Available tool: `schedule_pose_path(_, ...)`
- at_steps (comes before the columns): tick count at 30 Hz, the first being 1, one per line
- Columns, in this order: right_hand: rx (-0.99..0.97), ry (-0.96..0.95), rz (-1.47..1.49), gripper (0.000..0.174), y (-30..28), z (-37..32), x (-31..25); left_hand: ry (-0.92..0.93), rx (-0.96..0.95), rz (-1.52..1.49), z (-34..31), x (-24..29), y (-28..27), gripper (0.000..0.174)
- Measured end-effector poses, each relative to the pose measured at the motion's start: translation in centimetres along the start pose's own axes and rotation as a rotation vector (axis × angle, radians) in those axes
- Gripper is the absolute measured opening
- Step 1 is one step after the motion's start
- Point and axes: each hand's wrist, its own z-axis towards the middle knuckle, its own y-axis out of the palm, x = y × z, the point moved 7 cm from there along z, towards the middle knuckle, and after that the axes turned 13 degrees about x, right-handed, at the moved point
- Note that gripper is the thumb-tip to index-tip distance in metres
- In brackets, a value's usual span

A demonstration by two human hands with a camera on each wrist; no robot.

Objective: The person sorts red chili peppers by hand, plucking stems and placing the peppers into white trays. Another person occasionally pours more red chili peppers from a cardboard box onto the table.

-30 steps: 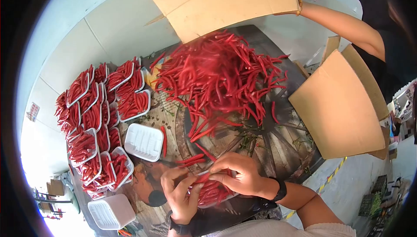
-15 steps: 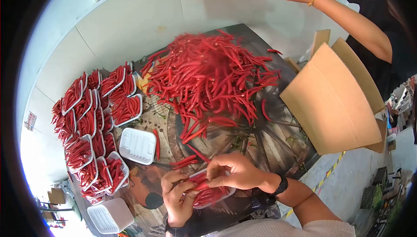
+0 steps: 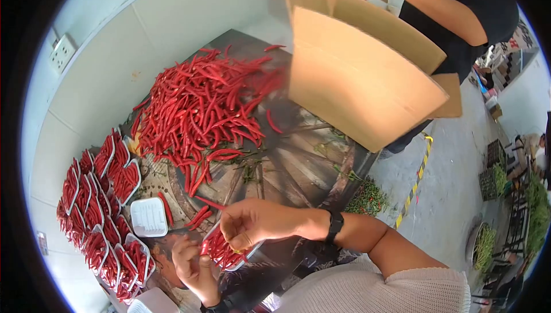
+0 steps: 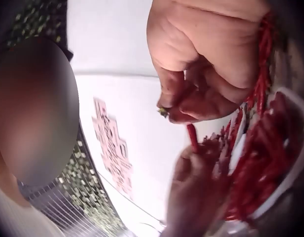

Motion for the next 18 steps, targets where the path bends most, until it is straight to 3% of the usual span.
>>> schedule_pose_path(1,0.082,-0.075,-0.120,0.021,-0.4,-0.8,0.0,-0.040,0.028,-0.051,-0.1,-0.1,0.0,0.029)
schedule_pose_path(4,0.047,-0.119,-0.300,0.017,-1.0,-5.7,-1.5,-0.085,-0.019,-0.048,-0.5,-0.9,0.4,0.026)
schedule_pose_path(6,-0.041,-0.031,-0.450,0.011,-2.4,-10.4,-3.2,-0.049,-0.034,-0.019,-1.1,-1.3,0.8,0.022)
schedule_pose_path(7,-0.127,-0.150,-0.333,0.016,-3.9,-13.3,-3.8,-0.057,-0.065,-0.012,-1.1,-0.5,1.2,0.020)
schedule_pose_path(8,-0.093,-0.133,-0.193,0.029,-4.8,-16.5,-4.3,-0.067,-0.086,0.003,-1.0,0.3,1.6,0.019)
schedule_pose_path(10,-0.870,-0.506,0.687,0.048,-4.3,-20.2,-6.9,-0.013,-0.095,0.009,-0.7,1.2,1.9,0.018)
schedule_pose_path(11,-0.896,-0.454,0.716,0.048,-4.0,-19.8,-6.1,-0.002,-0.091,0.004,-0.6,1.3,2.0,0.019)
schedule_pose_path(14,-0.520,-0.258,0.356,0.042,-3.3,-16.3,-3.0,0.026,-0.158,-0.043,-0.6,1.3,2.4,0.018)
schedule_pose_path(16,-0.054,-0.189,-0.381,0.032,-2.0,-13.0,-2.9,0.025,-0.144,-0.064,-0.8,1.0,2.2,0.023)
schedule_pose_path(18,0.160,0.003,-0.404,0.037,-1.4,-9.8,-2.2,0.046,-0.134,-0.065,-0.8,1.4,2.1,0.026)
